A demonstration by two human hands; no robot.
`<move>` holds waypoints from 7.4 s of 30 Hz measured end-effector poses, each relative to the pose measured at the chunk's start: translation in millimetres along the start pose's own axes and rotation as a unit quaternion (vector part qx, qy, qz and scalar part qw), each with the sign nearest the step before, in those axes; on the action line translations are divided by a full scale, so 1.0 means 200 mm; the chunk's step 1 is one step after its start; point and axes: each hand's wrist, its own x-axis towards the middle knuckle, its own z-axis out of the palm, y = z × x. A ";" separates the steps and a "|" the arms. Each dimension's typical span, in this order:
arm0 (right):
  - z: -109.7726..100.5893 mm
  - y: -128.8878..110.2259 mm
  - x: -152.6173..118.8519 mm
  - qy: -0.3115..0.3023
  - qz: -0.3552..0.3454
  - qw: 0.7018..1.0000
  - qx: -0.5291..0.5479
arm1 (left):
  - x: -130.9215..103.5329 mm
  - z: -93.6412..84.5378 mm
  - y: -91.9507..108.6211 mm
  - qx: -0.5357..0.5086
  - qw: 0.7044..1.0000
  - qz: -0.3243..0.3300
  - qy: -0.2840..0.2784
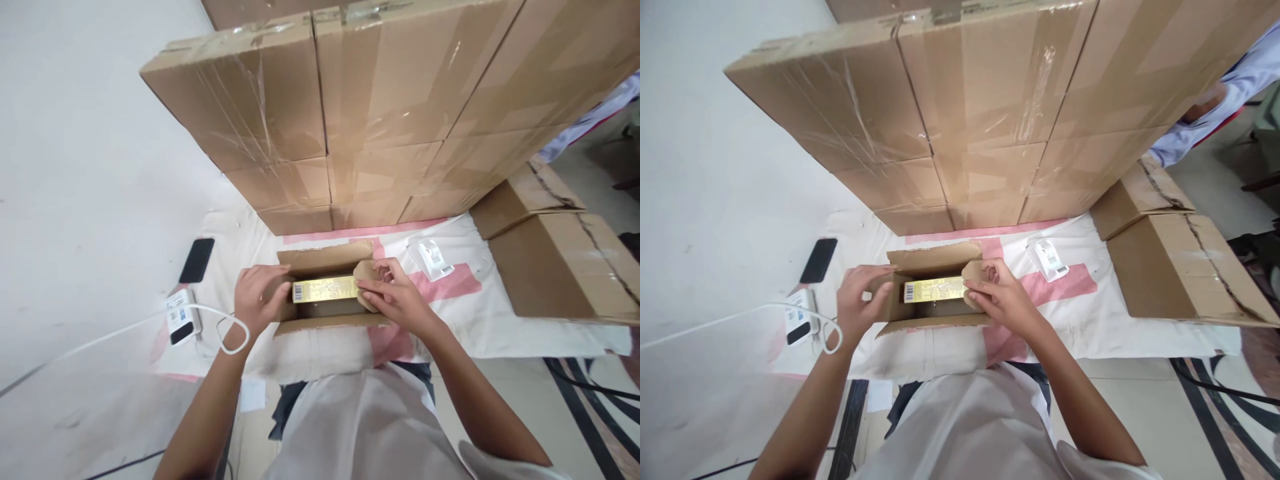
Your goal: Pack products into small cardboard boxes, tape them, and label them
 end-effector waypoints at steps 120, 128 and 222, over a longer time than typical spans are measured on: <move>-0.36 0.62 -0.13 0.315 0.507 0.801 0.051 | -0.19 0.32 0.26 0.191 0.976 0.051 -0.092; -0.34 0.65 -0.25 0.357 0.418 0.803 0.230 | -0.18 0.31 0.26 0.176 0.978 0.046 -0.102; 0.07 -0.36 -0.02 0.154 -0.028 0.988 -0.012 | -0.26 0.08 0.57 -0.088 0.979 0.055 0.175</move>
